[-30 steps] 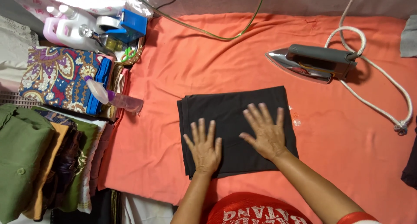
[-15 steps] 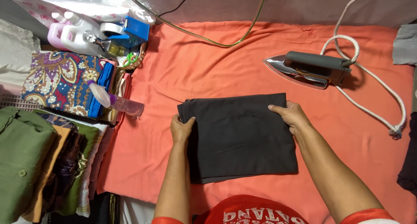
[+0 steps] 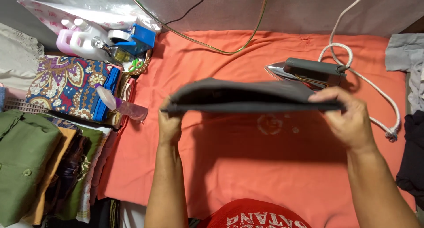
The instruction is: Iron and fold a black t-shirt on a table.
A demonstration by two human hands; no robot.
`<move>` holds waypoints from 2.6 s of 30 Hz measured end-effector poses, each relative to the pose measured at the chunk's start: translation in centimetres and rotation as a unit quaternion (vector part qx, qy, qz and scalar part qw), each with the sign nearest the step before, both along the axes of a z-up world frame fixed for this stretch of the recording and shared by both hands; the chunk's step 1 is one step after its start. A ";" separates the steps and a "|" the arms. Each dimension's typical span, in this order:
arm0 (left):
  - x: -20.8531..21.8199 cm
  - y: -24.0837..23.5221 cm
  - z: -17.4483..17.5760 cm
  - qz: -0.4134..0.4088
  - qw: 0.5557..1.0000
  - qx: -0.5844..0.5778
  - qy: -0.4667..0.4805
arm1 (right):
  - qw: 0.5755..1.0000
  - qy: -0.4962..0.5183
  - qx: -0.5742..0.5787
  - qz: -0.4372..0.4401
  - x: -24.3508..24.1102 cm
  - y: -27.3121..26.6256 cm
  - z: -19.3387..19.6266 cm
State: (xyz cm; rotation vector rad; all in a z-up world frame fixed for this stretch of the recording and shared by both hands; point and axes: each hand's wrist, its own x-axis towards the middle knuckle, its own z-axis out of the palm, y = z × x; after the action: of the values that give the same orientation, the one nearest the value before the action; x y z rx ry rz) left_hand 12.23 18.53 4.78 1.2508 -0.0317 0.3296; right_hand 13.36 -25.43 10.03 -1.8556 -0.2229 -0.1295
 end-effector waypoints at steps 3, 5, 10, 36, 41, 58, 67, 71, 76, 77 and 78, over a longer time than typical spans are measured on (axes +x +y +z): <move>-3.6 0.7 -4.7 -0.047 0.995 0.067 0.057 | 0.997 0.026 0.043 0.056 -3.9 -0.7 -3.5; -6.9 1.3 -10.5 -0.044 0.992 0.093 0.071 | 0.997 0.035 0.001 0.067 -6.7 -1.1 -7.3; -12.2 0.6 -10.9 -0.012 0.860 0.503 0.081 | 0.984 0.056 -0.143 0.091 -12.4 -0.7 -13.8; -4.8 -9.3 -8.6 0.044 0.671 0.728 0.137 | 0.881 -0.084 -0.453 0.102 -3.0 7.9 -12.7; -1.5 -7.8 -8.6 0.040 0.673 0.711 0.202 | 0.849 -0.056 -0.522 0.056 2.2 6.4 -14.1; -1.2 -6.7 -11.1 0.105 0.696 0.672 0.233 | 0.800 -0.037 -0.597 -0.054 13.5 -0.5 -10.5; -0.4 -6.9 -9.7 0.042 0.693 0.675 0.251 | 0.822 0.066 -0.552 -0.122 6.9 -1.2 -5.8; 0.1 -6.1 -12.2 0.100 0.719 0.628 0.280 | 0.850 -0.085 -0.520 0.016 2.9 2.7 -5.9; -0.1 -4.8 -15.4 0.166 0.765 0.565 0.262 | 0.857 -0.097 -0.503 0.050 2.4 6.7 -5.6; 0.1 -4.7 -15.3 0.180 0.777 0.547 0.256 | 0.852 -0.068 -0.517 0.037 2.6 7.1 -5.1; 0.3 -4.7 -15.1 0.194 0.788 0.528 0.250 | 0.846 -0.039 -0.531 0.024 2.8 7.5 -4.6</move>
State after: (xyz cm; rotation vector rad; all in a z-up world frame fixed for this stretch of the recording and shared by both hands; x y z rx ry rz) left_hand 12.57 13.87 -10.37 2.4527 0.5856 0.3254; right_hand 16.16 -17.89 5.44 -2.9557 -0.4578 -0.0399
